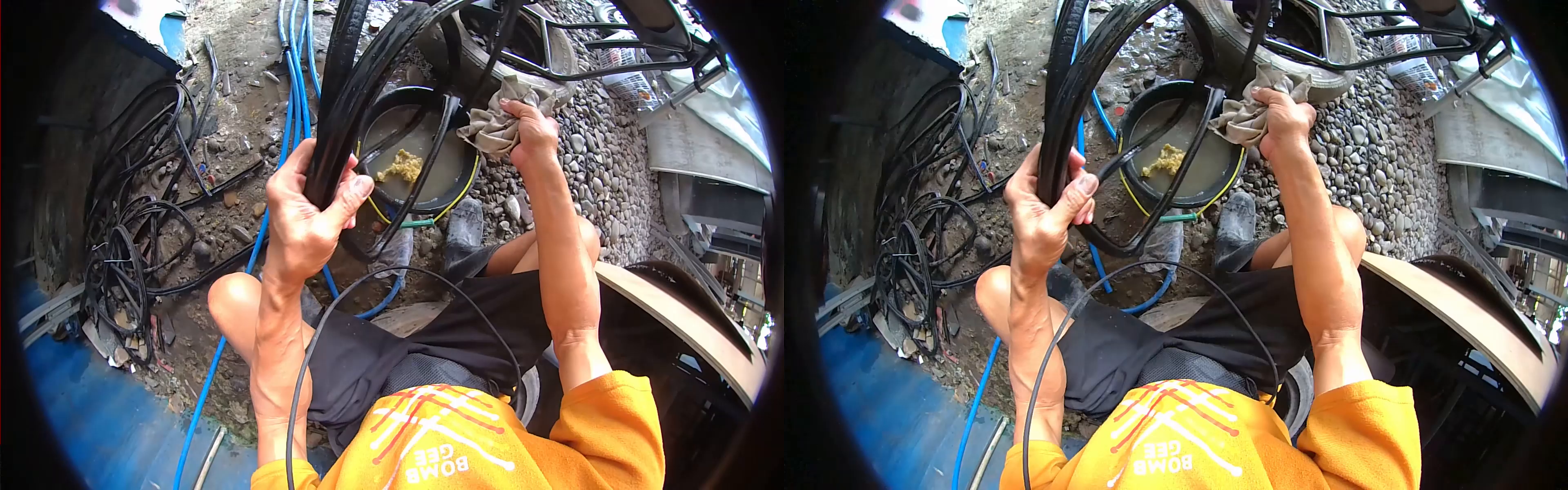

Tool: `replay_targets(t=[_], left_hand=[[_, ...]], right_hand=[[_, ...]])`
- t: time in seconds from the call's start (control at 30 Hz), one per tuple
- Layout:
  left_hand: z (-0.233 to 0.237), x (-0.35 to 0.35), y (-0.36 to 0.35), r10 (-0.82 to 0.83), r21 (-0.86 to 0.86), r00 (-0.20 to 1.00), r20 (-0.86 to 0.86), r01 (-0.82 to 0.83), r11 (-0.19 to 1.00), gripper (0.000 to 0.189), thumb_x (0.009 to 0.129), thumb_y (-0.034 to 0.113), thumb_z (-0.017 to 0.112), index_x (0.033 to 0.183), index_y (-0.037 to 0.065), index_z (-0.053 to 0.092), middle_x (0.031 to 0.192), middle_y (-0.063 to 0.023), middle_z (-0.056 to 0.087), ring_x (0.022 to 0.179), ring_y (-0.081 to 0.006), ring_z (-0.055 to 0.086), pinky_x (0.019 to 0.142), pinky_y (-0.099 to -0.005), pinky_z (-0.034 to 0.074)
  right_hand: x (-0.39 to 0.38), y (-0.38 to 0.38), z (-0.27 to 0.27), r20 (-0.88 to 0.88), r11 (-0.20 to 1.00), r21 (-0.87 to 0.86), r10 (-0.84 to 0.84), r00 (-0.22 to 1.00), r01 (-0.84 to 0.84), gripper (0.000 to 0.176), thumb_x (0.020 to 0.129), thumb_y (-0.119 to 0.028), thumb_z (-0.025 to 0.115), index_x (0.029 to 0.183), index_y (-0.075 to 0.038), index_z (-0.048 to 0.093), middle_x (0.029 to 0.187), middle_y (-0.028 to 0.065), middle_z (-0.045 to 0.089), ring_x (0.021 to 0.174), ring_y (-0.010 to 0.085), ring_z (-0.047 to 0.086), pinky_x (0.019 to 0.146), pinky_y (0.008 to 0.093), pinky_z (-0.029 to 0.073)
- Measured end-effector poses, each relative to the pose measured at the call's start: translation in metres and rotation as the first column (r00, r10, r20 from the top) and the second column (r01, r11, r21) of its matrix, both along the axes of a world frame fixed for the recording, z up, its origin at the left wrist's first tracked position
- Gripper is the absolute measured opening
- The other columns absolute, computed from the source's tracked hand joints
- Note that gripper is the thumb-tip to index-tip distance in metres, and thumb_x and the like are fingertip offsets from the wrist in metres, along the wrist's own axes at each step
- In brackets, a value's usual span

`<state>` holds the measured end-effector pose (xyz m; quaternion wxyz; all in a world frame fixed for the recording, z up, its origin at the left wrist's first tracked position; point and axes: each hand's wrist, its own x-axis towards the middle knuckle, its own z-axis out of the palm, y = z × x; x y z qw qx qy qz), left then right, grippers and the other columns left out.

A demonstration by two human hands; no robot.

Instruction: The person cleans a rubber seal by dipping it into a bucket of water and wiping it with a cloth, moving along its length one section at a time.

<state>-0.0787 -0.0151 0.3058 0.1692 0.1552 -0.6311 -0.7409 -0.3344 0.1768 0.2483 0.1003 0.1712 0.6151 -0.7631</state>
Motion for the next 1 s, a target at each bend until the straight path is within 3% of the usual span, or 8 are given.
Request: replay_targets(t=[0.17,0.27,0.37,0.43,0.63,0.67,0.8,1.0], left_hand=[[0.003,0.018,-0.009,-0.018,-0.054,1.0,-0.026,0.017,0.998,0.024,0.084,0.005,0.078,0.1,0.0,0.061,0.073,0.0015,0.059,0.058,-0.0028,0.053,0.051,-0.0189,0.043],[0.009,0.029,-0.011,0.008,-0.051,0.999,-0.036,-0.01,0.999,0.025,0.082,0.004,0.08,0.1,-0.001,0.063,0.073,0.0011,0.06,0.059,-0.0026,0.054,0.052,-0.0186,0.044],[0.013,0.036,-0.01,0.035,-0.04,0.996,-0.083,-0.038,0.998,0.025,0.081,0.004,0.08,0.099,-0.001,0.064,0.074,0.0,0.06,0.06,-0.0031,0.055,0.051,-0.0187,0.045],[0.015,0.039,-0.009,0.049,-0.022,0.991,-0.124,-0.052,0.998,0.025,0.081,0.004,0.08,0.099,-0.001,0.064,0.074,-0.0002,0.06,0.059,-0.0033,0.056,0.051,-0.0189,0.046],[0.026,0.051,-0.01,0.055,0.027,0.985,-0.161,-0.052,0.998,0.026,0.08,0.005,0.08,0.099,-0.002,0.064,0.071,-0.0016,0.061,0.057,-0.0048,0.057,0.05,-0.0198,0.046],[0.028,0.054,-0.011,0.048,0.024,0.985,-0.164,-0.044,0.999,0.027,0.08,0.005,0.08,0.099,-0.002,0.064,0.071,-0.0018,0.061,0.057,-0.0049,0.057,0.05,-0.0199,0.047],[0.034,0.06,-0.016,0.052,0.016,0.985,-0.166,-0.05,0.999,0.029,0.079,0.006,0.082,0.1,-0.003,0.064,0.07,-0.002,0.061,0.057,-0.0049,0.056,0.051,-0.0199,0.047],[0.03,0.06,-0.015,0.053,0.027,0.984,-0.172,-0.05,0.998,0.031,0.078,0.006,0.082,0.101,-0.004,0.064,0.071,-0.0021,0.061,0.057,-0.0049,0.056,0.051,-0.0198,0.046]], right_hand=[[-0.005,-0.003,0.029,-0.139,0.996,0.084,-0.015,0.99,0.027,0.021,0.074,0.013,0.068,0.09,0.008,0.057,0.081,0.0171,0.066,0.06,0.0301,0.068,0.053,0.043,0.059],[-0.039,0.015,0.019,-0.339,0.971,0.213,0.175,0.924,-0.106,0.023,0.073,0.012,0.07,0.092,0.008,0.056,0.08,0.0174,0.066,0.059,0.0303,0.069,0.051,0.0429,0.059],[-0.023,0.008,0.033,-0.238,0.966,0.123,0.252,0.938,-0.228,0.026,0.073,0.012,0.072,0.094,0.007,0.058,0.081,0.0157,0.067,0.059,0.0262,0.068,0.051,0.039,0.059],[-0.032,0.005,0.015,-0.252,0.937,0.281,0.279,0.927,-0.206,0.027,0.07,0.009,0.078,0.092,0.004,0.063,0.081,0.0117,0.067,0.059,0.0194,0.065,0.052,0.0342,0.059],[-0.041,-0.015,0.006,-0.299,0.919,0.29,0.352,0.887,-0.267,0.027,0.067,-0.004,0.087,0.089,0.001,0.072,0.082,0.0073,0.072,0.066,0.0159,0.067,0.062,0.0308,0.056],[-0.051,-0.013,-0.003,-0.317,0.848,0.49,0.388,0.866,-0.201,0.03,0.066,-0.013,0.089,0.088,0.001,0.074,0.082,0.0076,0.073,0.068,0.0155,0.068,0.067,0.0305,0.056],[-0.045,-0.017,-0.007,-0.325,0.727,0.663,0.495,0.806,-0.179,0.031,0.065,-0.016,0.086,0.09,-0.002,0.075,0.082,0.0074,0.074,0.068,0.016,0.068,0.07,0.0304,0.055],[-0.034,-0.019,-0.014,-0.103,0.873,0.033,0.488,0.867,-0.487,0.021,0.079,0.003,0.07,0.1,0.005,0.065,0.087,0.0134,0.071,0.07,0.0237,0.07,0.062,0.0363,0.061]])
